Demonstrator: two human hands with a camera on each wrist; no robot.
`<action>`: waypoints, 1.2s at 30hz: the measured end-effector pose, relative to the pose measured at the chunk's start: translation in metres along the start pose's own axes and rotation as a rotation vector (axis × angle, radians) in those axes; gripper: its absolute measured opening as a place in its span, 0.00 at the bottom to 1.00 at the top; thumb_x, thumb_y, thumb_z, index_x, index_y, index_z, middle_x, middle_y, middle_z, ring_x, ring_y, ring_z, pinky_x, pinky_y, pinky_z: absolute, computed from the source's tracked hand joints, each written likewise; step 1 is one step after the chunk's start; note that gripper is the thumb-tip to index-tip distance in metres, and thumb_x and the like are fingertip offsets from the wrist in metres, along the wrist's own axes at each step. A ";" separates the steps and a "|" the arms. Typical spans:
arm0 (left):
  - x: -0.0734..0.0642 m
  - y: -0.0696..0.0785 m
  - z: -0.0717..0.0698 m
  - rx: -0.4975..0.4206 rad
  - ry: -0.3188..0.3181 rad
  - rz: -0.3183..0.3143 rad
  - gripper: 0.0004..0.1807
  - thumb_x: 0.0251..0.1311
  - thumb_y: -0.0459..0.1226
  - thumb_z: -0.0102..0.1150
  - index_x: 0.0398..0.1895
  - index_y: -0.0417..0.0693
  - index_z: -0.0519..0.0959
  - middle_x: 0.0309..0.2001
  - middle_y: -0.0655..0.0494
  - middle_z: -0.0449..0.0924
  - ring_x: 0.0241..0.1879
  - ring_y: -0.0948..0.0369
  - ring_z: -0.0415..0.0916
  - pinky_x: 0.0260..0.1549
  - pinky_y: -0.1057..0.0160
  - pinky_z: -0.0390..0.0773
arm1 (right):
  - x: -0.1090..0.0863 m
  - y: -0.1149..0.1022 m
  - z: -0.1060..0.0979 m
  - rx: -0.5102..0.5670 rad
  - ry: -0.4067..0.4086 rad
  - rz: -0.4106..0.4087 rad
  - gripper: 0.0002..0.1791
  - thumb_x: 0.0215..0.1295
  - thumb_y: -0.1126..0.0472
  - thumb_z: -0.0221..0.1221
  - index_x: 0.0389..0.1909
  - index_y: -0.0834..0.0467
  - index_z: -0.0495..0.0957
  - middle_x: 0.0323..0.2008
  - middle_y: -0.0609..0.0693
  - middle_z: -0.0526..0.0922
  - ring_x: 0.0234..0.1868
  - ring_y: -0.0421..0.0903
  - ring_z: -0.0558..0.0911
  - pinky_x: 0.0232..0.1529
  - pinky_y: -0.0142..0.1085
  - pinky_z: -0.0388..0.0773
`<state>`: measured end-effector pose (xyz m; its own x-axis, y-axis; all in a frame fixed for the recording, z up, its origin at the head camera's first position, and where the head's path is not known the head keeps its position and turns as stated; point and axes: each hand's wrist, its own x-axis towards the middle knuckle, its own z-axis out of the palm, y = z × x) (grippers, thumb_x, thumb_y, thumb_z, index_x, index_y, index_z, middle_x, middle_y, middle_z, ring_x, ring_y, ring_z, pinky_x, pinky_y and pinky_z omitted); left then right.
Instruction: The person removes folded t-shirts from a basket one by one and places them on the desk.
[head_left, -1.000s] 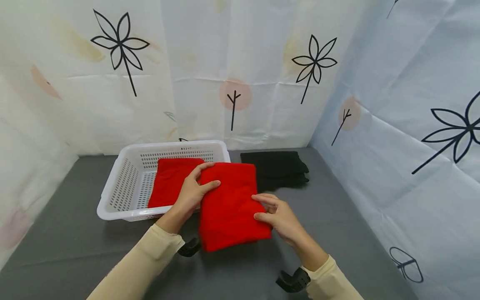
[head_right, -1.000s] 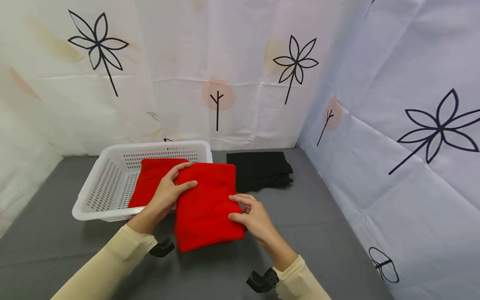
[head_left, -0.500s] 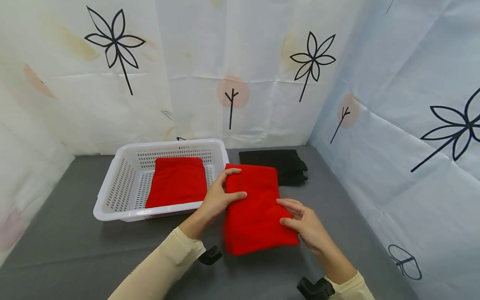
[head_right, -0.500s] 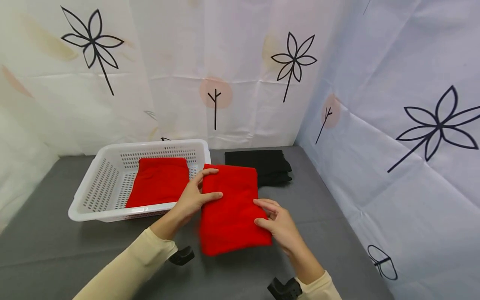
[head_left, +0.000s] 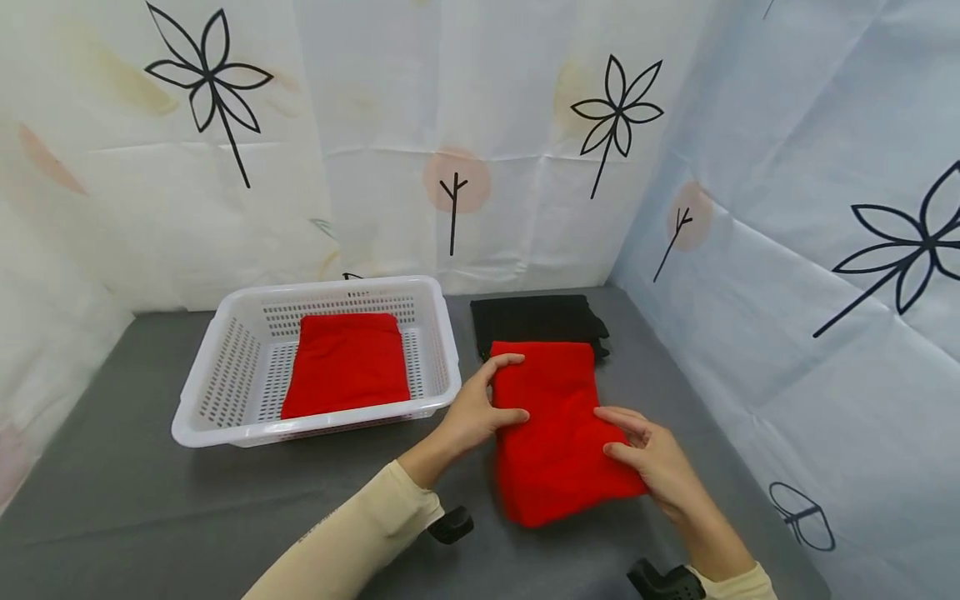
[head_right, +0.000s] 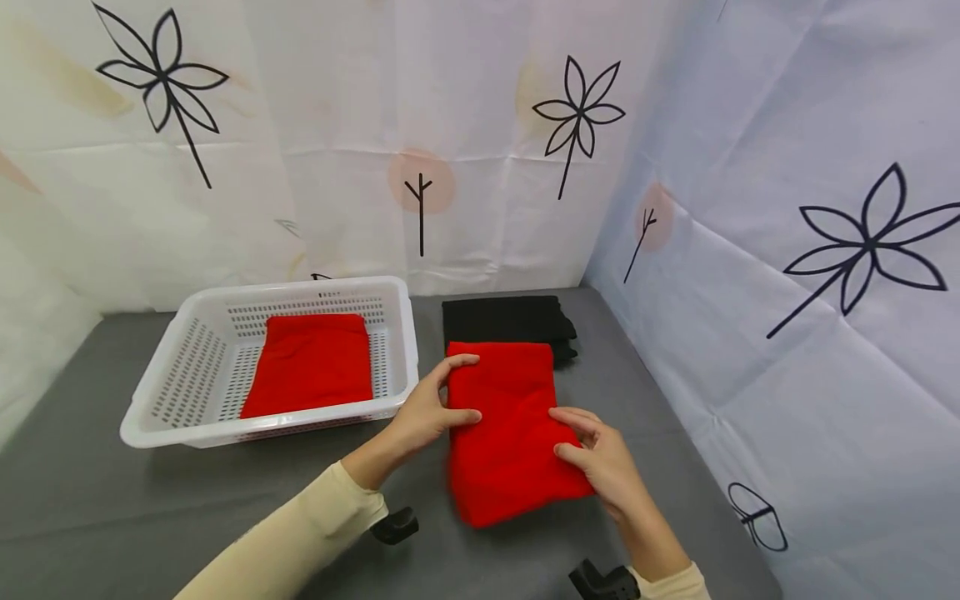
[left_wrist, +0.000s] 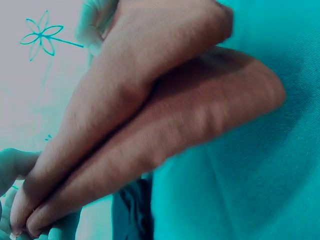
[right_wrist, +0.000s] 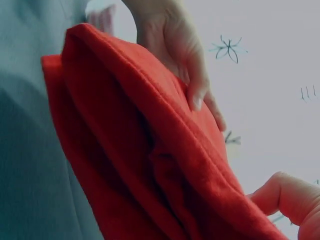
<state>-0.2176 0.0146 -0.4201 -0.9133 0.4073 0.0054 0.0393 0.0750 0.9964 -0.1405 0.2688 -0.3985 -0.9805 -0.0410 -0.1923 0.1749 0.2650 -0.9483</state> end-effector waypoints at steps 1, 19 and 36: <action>0.002 -0.001 0.003 0.008 -0.005 0.002 0.38 0.54 0.30 0.68 0.68 0.59 0.65 0.59 0.48 0.72 0.51 0.51 0.75 0.45 0.53 0.83 | 0.000 0.002 -0.003 -0.014 0.009 -0.004 0.27 0.66 0.67 0.58 0.66 0.65 0.70 0.69 0.59 0.65 0.49 0.35 0.77 0.44 0.30 0.81; 0.050 -0.034 0.053 0.043 0.015 -0.079 0.41 0.51 0.31 0.71 0.68 0.60 0.65 0.59 0.50 0.73 0.53 0.52 0.74 0.51 0.52 0.80 | 0.007 0.031 -0.046 -0.311 0.129 -0.057 0.22 0.66 0.67 0.57 0.61 0.65 0.75 0.63 0.64 0.73 0.59 0.58 0.74 0.39 0.28 0.78; 0.086 -0.046 0.094 -0.064 -0.058 -0.132 0.43 0.49 0.25 0.71 0.69 0.58 0.66 0.60 0.47 0.68 0.51 0.52 0.71 0.40 0.58 0.83 | 0.020 0.045 -0.104 -0.395 0.011 0.020 0.22 0.69 0.63 0.56 0.62 0.68 0.73 0.64 0.71 0.69 0.50 0.50 0.78 0.39 0.32 0.80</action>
<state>-0.2601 0.1319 -0.4731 -0.8839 0.4496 -0.1289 -0.1069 0.0740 0.9915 -0.1620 0.3799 -0.4184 -0.9785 -0.0230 -0.2048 0.1475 0.6162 -0.7737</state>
